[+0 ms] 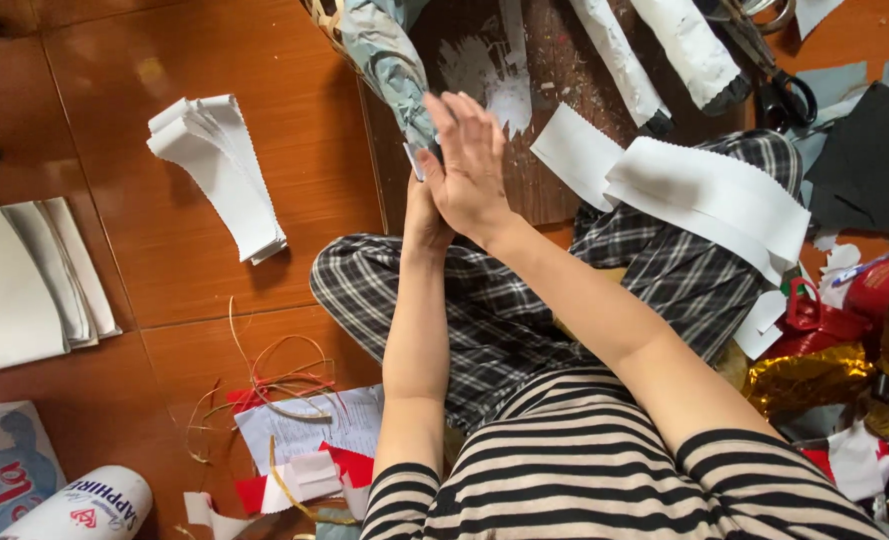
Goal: Applying paper strips to a giraffe structure using glue and scissors
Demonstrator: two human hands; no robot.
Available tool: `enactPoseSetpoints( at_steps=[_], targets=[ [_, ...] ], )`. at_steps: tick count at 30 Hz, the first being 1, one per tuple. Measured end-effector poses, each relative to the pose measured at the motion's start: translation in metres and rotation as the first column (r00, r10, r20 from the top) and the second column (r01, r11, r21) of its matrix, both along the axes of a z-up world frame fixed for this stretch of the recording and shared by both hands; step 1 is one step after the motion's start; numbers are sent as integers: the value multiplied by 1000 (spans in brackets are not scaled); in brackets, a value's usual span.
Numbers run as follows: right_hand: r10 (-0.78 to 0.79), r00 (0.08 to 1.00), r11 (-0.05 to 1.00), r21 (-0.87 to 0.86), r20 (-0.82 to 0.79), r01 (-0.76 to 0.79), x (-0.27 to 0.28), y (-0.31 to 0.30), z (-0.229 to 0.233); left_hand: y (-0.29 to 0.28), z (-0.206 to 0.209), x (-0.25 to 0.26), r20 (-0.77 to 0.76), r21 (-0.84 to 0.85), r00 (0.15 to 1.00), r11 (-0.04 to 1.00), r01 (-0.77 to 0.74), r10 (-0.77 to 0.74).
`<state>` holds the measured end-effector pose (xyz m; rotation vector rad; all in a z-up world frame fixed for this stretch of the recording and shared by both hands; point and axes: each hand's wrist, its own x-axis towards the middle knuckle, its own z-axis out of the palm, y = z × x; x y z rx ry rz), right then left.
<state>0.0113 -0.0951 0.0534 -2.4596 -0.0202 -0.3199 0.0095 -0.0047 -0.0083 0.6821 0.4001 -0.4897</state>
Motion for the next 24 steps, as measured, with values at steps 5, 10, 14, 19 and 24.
enactPoseSetpoints(
  at_steps=[5,10,14,19,24],
  targets=[
    [125,977,985,138,-171,-101,13,-19,1,2,-20,-3,-24,77,1000,997,-19,21],
    [97,867,990,139,-490,-33,10,-144,-62,4,21,4,36,-70,999,997,18,-15],
    [-310,721,904,-426,-620,23,-18,-244,-165,-4,12,6,-13,12,996,996,-88,88],
    [-462,590,873,-458,-662,170,-31,-243,-159,0,12,7,-20,62,996,994,-90,91],
    [-503,550,836,-538,-667,112,-22,-237,-149,5,18,15,-88,139,993,988,-65,78]
  ],
)
